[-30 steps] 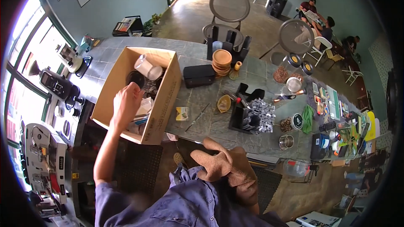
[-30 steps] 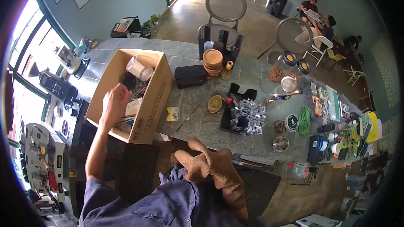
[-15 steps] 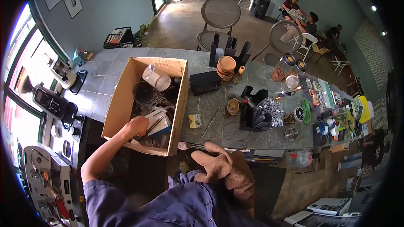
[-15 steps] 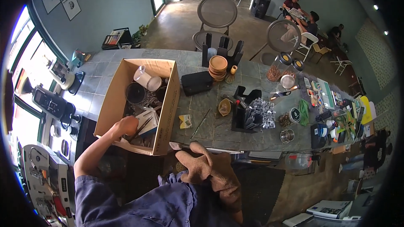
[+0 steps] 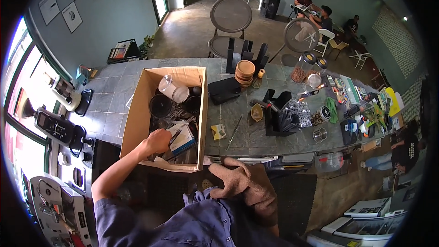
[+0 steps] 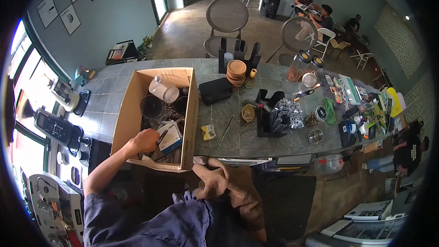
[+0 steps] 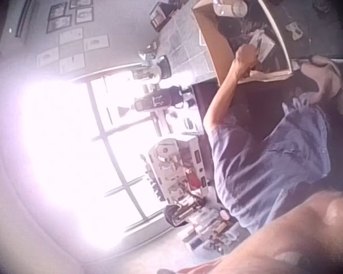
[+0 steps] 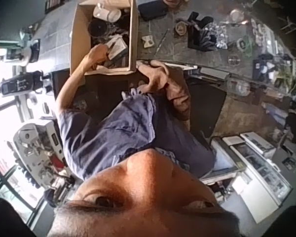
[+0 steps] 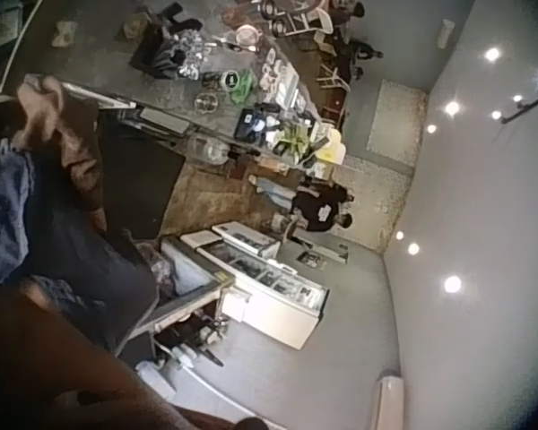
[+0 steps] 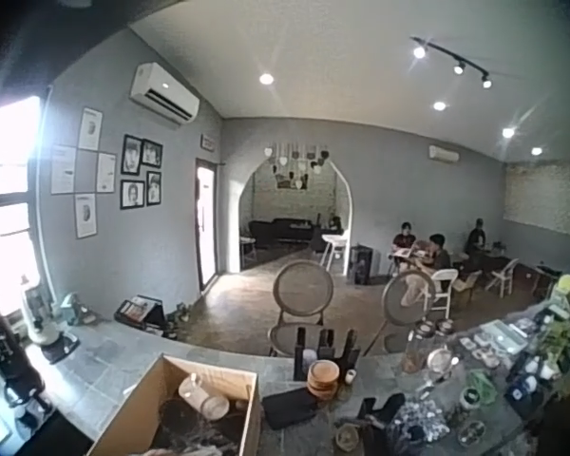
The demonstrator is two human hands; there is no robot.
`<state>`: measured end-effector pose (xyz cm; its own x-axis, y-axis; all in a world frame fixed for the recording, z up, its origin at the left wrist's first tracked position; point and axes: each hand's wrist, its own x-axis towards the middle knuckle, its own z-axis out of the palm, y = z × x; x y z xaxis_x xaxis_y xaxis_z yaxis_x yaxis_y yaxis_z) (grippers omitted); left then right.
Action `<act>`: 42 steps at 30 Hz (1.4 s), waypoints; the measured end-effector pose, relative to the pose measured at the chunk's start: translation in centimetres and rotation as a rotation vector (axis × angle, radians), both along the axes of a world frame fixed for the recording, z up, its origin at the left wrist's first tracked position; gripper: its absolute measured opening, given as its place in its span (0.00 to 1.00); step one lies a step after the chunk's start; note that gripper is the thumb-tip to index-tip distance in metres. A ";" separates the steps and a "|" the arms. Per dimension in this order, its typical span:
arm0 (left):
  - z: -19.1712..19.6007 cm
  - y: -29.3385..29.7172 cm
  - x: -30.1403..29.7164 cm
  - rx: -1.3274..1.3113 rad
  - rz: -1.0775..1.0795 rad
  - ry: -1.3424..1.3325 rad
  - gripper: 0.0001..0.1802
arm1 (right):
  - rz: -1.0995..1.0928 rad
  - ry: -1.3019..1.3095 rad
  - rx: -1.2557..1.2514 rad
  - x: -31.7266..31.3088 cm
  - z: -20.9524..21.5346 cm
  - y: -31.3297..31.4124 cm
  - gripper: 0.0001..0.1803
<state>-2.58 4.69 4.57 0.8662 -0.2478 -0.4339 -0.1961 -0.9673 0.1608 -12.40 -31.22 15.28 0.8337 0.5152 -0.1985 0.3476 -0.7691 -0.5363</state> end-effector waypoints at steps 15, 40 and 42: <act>6.7 -2.2 -3.8 -0.537 0.177 -0.314 0.10 | -0.235 0.319 0.253 -0.5 -5.7 0.0 0.38; 8.7 -16.4 -12.3 -1.149 0.484 0.045 0.06 | -0.435 -0.026 0.960 -0.5 -0.2 5.3 0.04; 7.0 -16.6 -12.4 -1.124 0.441 -0.111 0.05 | -0.644 0.268 0.958 0.0 -3.0 5.3 0.06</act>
